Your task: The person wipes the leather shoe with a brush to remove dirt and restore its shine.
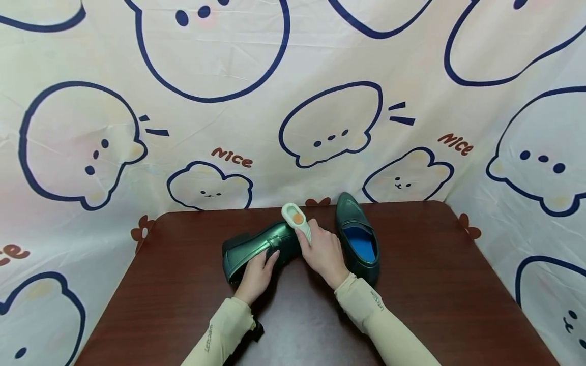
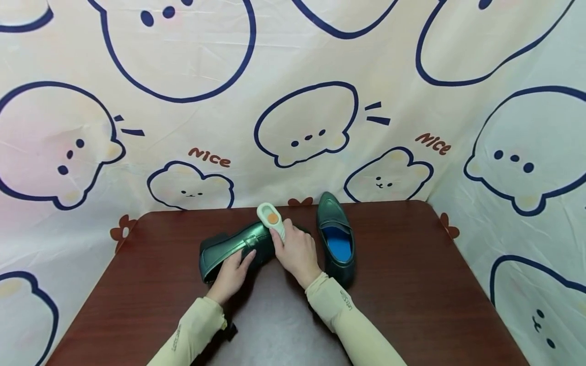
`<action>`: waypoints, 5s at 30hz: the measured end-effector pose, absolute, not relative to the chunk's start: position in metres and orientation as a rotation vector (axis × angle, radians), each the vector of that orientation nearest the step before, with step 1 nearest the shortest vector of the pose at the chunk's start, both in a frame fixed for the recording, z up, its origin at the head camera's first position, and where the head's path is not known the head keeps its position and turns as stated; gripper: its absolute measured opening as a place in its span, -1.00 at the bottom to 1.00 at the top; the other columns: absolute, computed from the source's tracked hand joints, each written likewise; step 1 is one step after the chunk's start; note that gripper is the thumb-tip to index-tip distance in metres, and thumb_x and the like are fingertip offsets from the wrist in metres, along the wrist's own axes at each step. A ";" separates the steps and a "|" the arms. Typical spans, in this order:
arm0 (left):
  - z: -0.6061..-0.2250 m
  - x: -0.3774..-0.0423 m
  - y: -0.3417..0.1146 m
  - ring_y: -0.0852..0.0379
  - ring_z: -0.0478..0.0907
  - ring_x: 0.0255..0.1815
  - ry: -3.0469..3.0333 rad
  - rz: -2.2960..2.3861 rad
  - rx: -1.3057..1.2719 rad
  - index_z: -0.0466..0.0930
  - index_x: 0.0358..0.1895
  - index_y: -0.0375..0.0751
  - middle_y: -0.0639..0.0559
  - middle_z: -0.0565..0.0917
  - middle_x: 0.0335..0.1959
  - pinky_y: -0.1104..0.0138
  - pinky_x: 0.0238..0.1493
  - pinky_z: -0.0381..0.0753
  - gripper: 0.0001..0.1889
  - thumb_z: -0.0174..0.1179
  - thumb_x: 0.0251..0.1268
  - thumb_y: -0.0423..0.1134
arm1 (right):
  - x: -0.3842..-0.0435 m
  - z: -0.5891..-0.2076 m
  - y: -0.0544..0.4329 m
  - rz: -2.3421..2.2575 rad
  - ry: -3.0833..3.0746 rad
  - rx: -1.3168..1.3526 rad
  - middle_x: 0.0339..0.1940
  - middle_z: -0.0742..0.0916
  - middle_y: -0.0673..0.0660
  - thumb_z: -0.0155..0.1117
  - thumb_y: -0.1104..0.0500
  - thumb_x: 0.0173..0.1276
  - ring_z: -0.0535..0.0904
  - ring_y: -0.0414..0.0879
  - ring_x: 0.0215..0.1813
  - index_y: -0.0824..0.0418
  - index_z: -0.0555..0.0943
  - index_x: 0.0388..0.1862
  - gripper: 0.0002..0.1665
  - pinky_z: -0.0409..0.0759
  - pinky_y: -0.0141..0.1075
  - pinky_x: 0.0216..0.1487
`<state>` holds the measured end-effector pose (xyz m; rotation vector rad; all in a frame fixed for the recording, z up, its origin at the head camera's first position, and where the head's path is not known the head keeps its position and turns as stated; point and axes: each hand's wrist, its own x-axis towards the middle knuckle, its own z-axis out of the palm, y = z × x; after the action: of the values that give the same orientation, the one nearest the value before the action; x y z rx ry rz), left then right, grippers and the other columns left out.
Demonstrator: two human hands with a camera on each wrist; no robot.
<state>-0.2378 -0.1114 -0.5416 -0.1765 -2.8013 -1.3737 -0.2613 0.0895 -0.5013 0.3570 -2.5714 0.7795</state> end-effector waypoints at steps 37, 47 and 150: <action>-0.521 -0.218 -0.208 0.13 0.46 -0.63 -2.918 -0.817 0.080 0.35 0.07 -0.19 0.09 0.60 -0.52 0.24 -0.53 0.36 -0.51 0.32 0.36 0.05 | -0.254 -0.508 0.075 0.828 -2.653 0.397 -0.61 0.53 0.00 0.13 -0.15 0.61 0.39 -0.17 -0.66 0.17 0.50 -0.17 -0.61 0.33 -0.32 -0.66; -0.535 -0.246 -0.210 0.09 0.68 -0.60 -3.023 -1.304 0.030 0.04 0.45 -0.52 -0.12 0.72 -0.40 0.12 -0.31 0.71 -0.40 0.04 0.60 -0.23 | -0.254 -0.503 0.069 0.868 -2.677 0.413 -0.60 0.53 0.00 0.10 -0.15 0.63 0.39 -0.17 -0.65 0.16 0.51 -0.13 -0.61 0.34 -0.32 -0.64; -0.524 -0.215 -0.150 -0.10 0.46 -0.78 -2.228 -0.528 -0.226 0.47 0.10 -0.61 -0.30 0.58 -0.67 0.05 -0.71 0.44 -0.55 0.29 0.17 -0.43 | -0.231 -0.452 0.031 0.695 -2.645 0.700 -0.68 0.44 -0.03 0.01 -0.15 0.66 0.35 -0.17 -0.70 0.18 0.49 -0.19 -0.58 0.28 -0.34 -0.65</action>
<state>-0.2153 -0.1501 -0.5240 -0.2256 -2.2276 -0.5283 -0.2312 0.0309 -0.4519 0.7001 -2.6448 0.6954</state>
